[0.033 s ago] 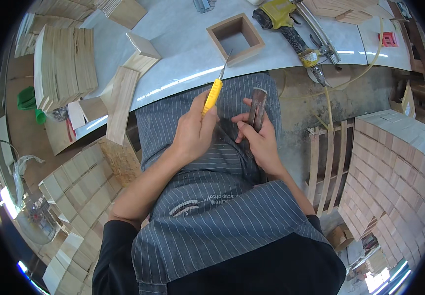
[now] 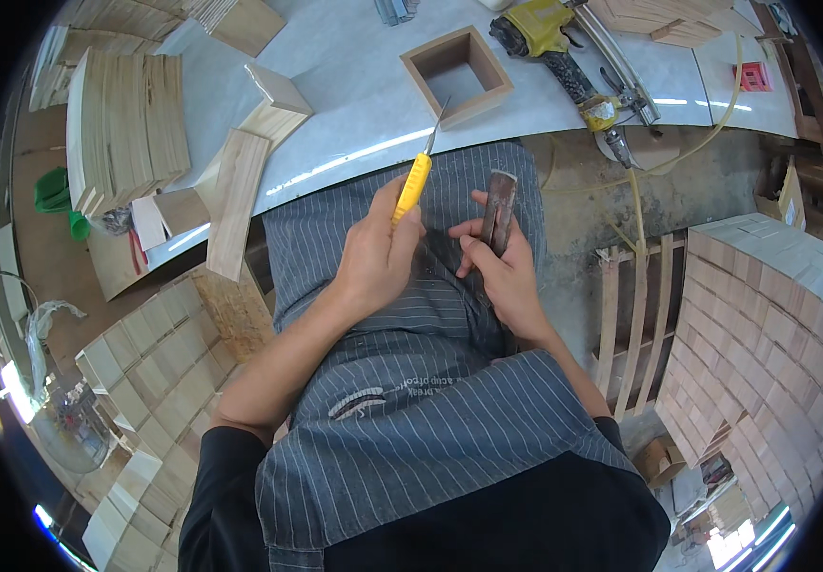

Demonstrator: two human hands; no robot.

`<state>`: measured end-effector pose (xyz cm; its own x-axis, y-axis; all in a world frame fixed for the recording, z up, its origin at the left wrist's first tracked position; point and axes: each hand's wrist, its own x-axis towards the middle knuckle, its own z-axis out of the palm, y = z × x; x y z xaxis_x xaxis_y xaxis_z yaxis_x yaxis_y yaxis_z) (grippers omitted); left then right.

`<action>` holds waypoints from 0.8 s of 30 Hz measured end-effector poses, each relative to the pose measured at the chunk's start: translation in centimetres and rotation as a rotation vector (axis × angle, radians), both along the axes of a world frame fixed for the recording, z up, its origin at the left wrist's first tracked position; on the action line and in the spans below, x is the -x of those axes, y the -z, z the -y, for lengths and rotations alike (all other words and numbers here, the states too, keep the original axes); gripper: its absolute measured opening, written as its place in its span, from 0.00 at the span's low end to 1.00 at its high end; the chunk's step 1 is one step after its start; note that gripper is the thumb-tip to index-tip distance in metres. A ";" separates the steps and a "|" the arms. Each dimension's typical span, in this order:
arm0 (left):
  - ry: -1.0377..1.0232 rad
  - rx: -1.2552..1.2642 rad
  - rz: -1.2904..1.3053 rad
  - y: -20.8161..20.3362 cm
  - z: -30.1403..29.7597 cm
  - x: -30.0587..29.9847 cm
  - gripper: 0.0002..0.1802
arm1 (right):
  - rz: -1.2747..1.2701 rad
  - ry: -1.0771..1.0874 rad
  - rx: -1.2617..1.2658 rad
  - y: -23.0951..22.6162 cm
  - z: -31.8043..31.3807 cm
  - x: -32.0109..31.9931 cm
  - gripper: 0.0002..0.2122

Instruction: Assemble small wooden boxes using wood glue and a pneumatic nail gun.

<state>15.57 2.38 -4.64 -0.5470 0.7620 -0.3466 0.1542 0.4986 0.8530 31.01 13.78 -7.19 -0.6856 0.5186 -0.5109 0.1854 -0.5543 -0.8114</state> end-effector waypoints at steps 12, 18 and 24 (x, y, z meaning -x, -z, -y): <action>-0.029 0.021 -0.050 0.4 -0.1 0.0 0.26 | -0.023 -0.003 -0.017 -0.6 -0.2 0.2 0.25; -0.016 0.008 -0.039 0.3 0.0 0.7 0.29 | -0.034 -0.007 0.055 -1.7 -0.4 0.6 0.24; 0.009 -0.054 -0.099 0.6 0.0 0.3 0.33 | -0.038 -0.105 0.227 -2.5 0.6 0.0 0.25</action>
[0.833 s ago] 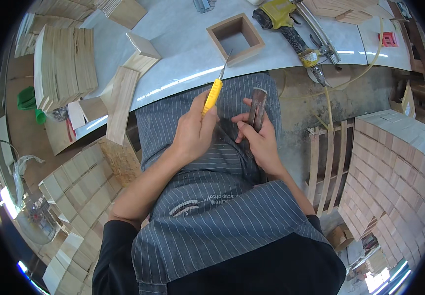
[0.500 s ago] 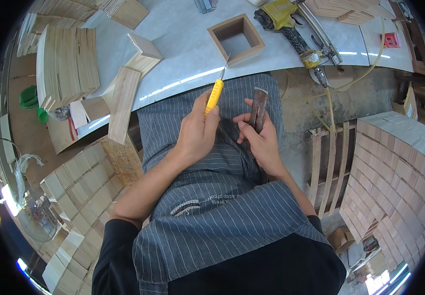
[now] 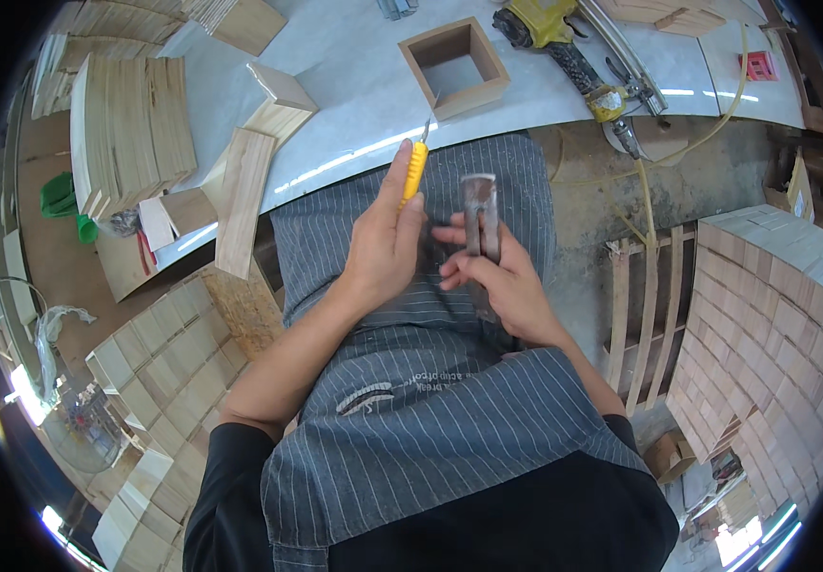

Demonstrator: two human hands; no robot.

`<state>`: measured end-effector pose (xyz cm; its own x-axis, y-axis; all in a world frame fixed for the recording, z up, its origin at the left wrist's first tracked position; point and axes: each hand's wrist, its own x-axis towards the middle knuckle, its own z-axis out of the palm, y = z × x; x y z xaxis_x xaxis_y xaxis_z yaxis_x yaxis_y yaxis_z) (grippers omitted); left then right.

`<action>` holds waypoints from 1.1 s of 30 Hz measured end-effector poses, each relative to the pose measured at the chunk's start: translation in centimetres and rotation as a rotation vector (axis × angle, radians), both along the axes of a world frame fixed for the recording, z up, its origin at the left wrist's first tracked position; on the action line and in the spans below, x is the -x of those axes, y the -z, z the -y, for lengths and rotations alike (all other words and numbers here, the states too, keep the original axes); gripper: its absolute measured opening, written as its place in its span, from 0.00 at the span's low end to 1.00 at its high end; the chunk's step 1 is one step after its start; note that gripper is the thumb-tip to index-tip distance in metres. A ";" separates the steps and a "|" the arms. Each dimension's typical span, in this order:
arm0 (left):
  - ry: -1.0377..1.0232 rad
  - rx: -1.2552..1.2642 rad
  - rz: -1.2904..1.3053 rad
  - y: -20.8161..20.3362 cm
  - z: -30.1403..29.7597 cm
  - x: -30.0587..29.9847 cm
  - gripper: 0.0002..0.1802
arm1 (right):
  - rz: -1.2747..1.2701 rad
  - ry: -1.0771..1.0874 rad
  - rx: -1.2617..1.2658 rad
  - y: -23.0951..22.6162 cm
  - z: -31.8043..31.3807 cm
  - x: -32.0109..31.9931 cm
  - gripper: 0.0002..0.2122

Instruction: Assemble small wooden boxes using wood glue and a pneumatic nail gun.

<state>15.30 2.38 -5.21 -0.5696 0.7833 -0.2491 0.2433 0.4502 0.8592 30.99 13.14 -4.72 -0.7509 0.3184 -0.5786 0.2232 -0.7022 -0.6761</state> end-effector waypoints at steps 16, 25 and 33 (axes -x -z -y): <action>-0.016 -0.082 0.049 -0.4 -0.4 0.3 0.32 | 0.183 -0.128 -1.027 -4.0 -7.5 6.9 0.10; -0.027 -0.103 0.086 -0.6 -0.2 0.3 0.32 | 0.117 -0.268 -1.514 -3.7 -8.3 8.5 0.07; -0.022 -0.119 0.084 -0.4 -0.2 0.4 0.32 | 0.285 -0.362 -1.510 -2.2 -8.3 8.2 0.08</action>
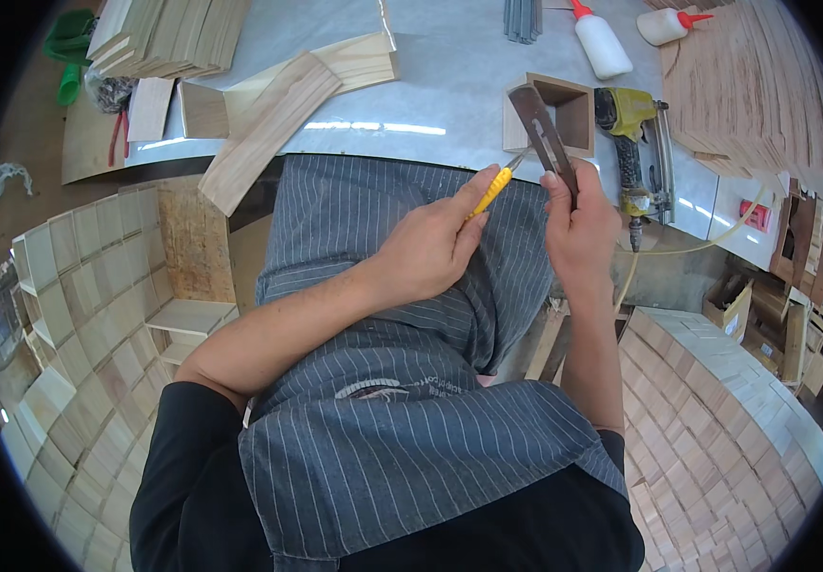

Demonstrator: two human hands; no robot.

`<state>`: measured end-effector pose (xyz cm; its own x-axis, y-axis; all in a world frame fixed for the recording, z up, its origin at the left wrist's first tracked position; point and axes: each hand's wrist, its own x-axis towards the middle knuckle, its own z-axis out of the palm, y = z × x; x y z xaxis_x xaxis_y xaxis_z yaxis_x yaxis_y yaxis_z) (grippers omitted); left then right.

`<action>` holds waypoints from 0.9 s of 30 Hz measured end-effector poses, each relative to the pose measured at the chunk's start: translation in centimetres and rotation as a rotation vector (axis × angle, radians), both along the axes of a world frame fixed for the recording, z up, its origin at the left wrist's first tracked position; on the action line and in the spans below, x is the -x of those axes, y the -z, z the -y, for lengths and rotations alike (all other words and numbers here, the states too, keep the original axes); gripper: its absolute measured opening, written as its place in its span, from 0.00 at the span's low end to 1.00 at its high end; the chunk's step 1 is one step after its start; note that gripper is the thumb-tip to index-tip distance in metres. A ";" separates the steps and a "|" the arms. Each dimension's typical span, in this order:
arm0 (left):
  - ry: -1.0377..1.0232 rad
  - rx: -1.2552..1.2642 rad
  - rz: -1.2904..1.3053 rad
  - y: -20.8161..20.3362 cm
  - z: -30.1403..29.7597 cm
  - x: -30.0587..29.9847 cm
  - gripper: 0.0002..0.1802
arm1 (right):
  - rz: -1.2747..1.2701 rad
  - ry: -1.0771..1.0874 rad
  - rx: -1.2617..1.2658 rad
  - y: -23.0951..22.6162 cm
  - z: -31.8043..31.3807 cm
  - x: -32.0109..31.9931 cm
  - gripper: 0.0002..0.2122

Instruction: Assemble small wooden boxes using wood glue and a pneumatic nail gun.

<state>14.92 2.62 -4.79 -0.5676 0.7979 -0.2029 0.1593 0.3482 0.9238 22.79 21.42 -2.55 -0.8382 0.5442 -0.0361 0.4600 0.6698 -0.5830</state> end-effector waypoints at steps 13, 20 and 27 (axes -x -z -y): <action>-0.003 0.051 0.015 -0.7 -0.2 0.5 0.31 | -0.141 0.001 -0.045 -0.4 0.4 -0.1 0.08; -0.001 0.106 0.140 -1.5 -0.2 0.5 0.30 | -0.213 0.015 -0.082 -0.6 0.5 -0.1 0.08; -0.027 0.078 0.109 -1.0 -0.4 0.4 0.30 | -0.113 -0.063 -0.146 0.1 0.6 0.0 0.05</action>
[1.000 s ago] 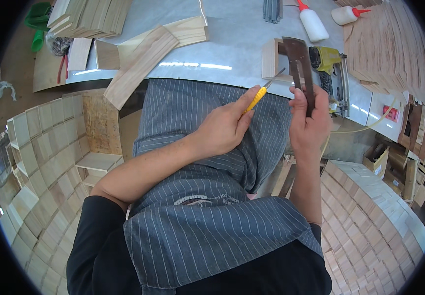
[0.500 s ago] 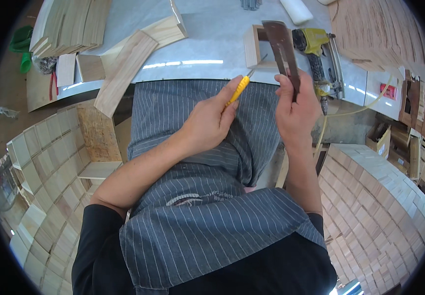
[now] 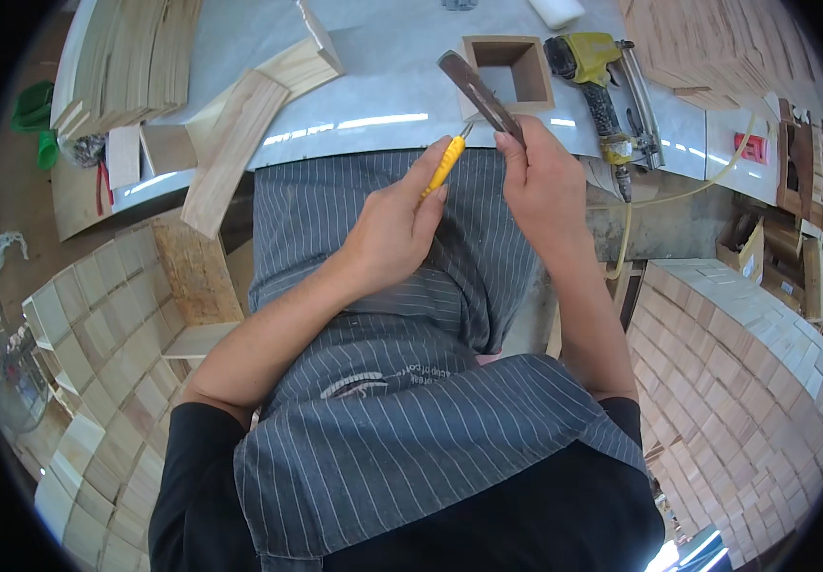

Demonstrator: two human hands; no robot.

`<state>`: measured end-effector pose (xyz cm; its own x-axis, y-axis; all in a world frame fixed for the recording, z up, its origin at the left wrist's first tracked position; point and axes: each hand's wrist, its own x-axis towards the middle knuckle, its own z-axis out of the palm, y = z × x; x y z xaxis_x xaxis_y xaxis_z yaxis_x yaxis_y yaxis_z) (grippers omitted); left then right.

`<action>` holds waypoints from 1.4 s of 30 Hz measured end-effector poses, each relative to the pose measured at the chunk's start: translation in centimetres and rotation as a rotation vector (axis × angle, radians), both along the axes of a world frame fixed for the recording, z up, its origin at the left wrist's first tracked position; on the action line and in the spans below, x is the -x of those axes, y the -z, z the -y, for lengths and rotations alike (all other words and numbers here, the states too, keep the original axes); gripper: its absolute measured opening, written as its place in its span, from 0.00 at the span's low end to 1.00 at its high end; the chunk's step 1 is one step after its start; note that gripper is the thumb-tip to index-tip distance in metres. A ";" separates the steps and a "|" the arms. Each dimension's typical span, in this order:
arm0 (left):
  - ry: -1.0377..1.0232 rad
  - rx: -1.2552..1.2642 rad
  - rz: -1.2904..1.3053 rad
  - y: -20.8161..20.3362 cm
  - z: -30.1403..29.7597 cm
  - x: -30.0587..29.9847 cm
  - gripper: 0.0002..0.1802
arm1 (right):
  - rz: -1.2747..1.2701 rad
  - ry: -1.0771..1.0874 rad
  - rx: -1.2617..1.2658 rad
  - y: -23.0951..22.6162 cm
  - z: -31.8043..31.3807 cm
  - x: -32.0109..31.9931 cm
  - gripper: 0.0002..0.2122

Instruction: Assemble small wooden boxes using wood glue and a pneumatic nail gun.

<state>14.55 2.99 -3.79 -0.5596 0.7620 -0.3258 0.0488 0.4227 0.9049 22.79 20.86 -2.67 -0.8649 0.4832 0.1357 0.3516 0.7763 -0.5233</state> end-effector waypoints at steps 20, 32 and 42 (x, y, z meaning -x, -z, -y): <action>-0.013 0.007 -0.054 1.0 -0.5 0.1 0.31 | -0.143 -0.034 0.027 0.3 -0.4 0.0 0.06; -0.001 0.009 -0.050 0.9 -0.5 0.1 0.30 | -0.076 -0.062 -0.010 0.9 -1.1 0.0 0.06; 0.008 0.008 -0.083 1.3 -0.1 -0.5 0.30 | -0.315 0.003 0.014 -0.4 -0.2 0.7 0.04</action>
